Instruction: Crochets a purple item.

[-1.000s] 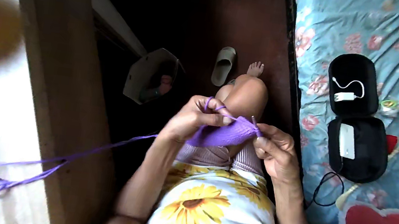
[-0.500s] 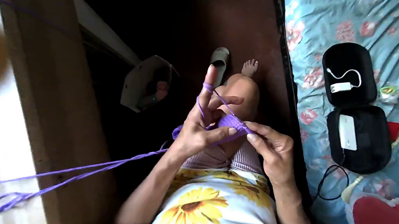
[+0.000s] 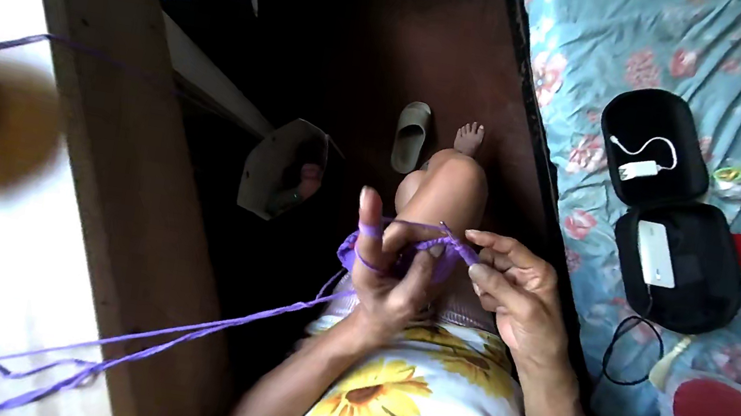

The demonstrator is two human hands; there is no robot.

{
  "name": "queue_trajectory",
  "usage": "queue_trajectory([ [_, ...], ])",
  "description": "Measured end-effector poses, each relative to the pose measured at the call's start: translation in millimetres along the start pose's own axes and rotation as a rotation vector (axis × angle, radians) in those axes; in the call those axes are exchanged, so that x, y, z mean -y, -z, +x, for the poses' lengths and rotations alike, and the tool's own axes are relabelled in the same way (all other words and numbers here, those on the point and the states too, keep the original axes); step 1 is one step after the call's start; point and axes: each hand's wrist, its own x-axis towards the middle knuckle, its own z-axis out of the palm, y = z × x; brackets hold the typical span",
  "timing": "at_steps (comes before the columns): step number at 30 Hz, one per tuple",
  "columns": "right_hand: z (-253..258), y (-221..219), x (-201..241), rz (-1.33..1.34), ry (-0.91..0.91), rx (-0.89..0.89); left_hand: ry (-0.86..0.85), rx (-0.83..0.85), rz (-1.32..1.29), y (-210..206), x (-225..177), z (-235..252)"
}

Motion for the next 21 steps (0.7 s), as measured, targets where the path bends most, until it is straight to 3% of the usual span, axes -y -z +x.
queue_trajectory([
  [2,-2,1,-5,0.028,0.001,-0.005,0.228,-0.013,-0.138,3,-9,6],
  [5,-6,2,-10,-0.303,0.219,-0.111,0.371,0.065,-0.204,9,-8,13],
  [9,-9,2,-17,-0.563,0.437,-0.172,0.404,0.064,-0.167,9,-8,14],
  [13,-10,2,-24,-0.707,0.537,-0.216,0.366,0.007,-0.078,8,-12,15],
  [21,-8,4,-27,-0.958,0.730,-0.260,0.383,0.077,-0.064,18,-10,22],
])
